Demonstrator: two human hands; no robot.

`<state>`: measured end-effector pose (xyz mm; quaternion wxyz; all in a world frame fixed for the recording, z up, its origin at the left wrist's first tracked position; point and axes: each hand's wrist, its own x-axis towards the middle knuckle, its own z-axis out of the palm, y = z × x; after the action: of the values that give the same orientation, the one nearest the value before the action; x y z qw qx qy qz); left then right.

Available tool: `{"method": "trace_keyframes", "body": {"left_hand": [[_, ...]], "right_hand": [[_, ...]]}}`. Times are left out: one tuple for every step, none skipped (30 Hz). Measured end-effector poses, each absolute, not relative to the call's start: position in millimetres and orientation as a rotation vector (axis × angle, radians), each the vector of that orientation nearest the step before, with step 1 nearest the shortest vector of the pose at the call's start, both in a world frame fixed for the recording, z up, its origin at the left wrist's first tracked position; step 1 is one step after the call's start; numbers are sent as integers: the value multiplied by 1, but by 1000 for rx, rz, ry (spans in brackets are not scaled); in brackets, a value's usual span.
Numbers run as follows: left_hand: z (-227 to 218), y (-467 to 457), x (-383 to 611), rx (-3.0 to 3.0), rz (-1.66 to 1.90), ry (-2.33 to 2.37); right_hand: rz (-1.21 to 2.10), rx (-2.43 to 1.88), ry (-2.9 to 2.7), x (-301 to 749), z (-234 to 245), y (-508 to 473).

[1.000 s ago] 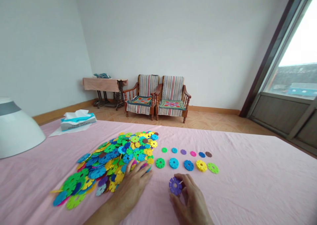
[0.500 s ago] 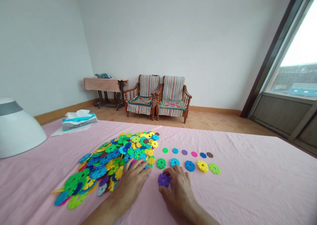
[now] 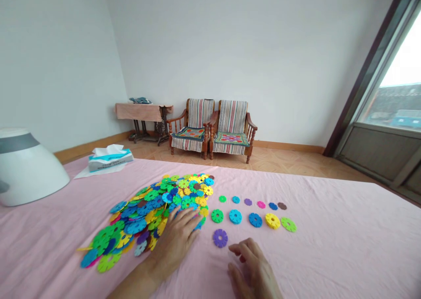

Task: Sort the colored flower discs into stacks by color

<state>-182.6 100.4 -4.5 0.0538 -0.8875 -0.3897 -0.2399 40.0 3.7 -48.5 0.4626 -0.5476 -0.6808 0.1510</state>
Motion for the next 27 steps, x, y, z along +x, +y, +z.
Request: {"method": "trace_keyframes", "body": {"left_hand": [[-2, 103, -185, -2667, -808, -1203], [0, 105, -189, -2629, -894, -1236], [3, 108, -193, -2589, -975, -1278], [6, 111, -198, -2554, -1046, -1326], [9, 113, -202, -2527, -1100, -1372], [12, 116, -207, -2513, -1138, -1410], [15, 118, -212, -2506, -1162, -1448], [18, 120, -217, -2499, -1177, -1488], [21, 122, -222, -2485, -1189, -1528], [25, 123, -227, -2460, -1200, -1574], [29, 125, -232, -2423, -1214, -1618], [32, 126, -238, -2382, -1227, -1660], [36, 128, -242, -2342, -1236, -1701], [39, 129, -247, -2317, -1235, -1735], [41, 130, -250, -2309, -1220, -1767], [42, 130, -252, -2316, -1197, -1794], [42, 131, -252, -2334, -1166, -1815], [41, 131, -252, -2358, -1131, -1833], [39, 130, -250, -2382, -1097, -1848], [37, 130, -249, -2399, -1069, -1864], [35, 129, -247, -2409, -1047, -1881], [33, 128, -245, -2413, -1033, -1900], [32, 128, -244, -2411, -1028, -1923], [31, 128, -244, -2403, -1031, -1948], [31, 128, -245, -2392, -1044, -1974], [32, 129, -247, -2382, -1065, -1999], [34, 130, -249, -2375, -1093, -2025]], "right_hand": [[393, -1346, -1658, 41, -51, 3], [414, -1349, -1640, 42, -52, 2], [430, -1353, -1624, 42, -53, 2], [441, -1355, -1611, 42, -53, 2], [445, -1354, -1601, 42, -53, 2], [447, -1353, -1595, 42, -52, 3], [449, -1352, -1592, 42, -52, 3], [452, -1352, -1588, 41, -52, 4], [457, -1354, -1583, 41, -52, 4], [464, -1357, -1578, 41, -53, 4], [470, -1361, -1574, 41, -53, 4], [473, -1363, -1572, 41, -54, 4], [473, -1365, -1570, 41, -54, 4], [472, -1366, -1570, 41, -54, 4], [469, -1367, -1571, 41, -55, 5], [466, -1368, -1572, 41, -55, 5], [463, -1369, -1573, 42, -55, 5], [463, -1370, -1575, 42, -55, 5], [465, -1371, -1579, 42, -54, 5], [467, -1374, -1584, 42, -54, 5], [470, -1377, -1590, 42, -54, 5], [471, -1381, -1596, 42, -53, 5], [470, -1385, -1600, 42, -52, 5], [469, -1388, -1603, 42, -52, 5], [469, -1392, -1607, 42, -51, 4], [470, -1396, -1611, 42, -50, 4], [471, -1402, -1615, 42, -49, 4]]}}
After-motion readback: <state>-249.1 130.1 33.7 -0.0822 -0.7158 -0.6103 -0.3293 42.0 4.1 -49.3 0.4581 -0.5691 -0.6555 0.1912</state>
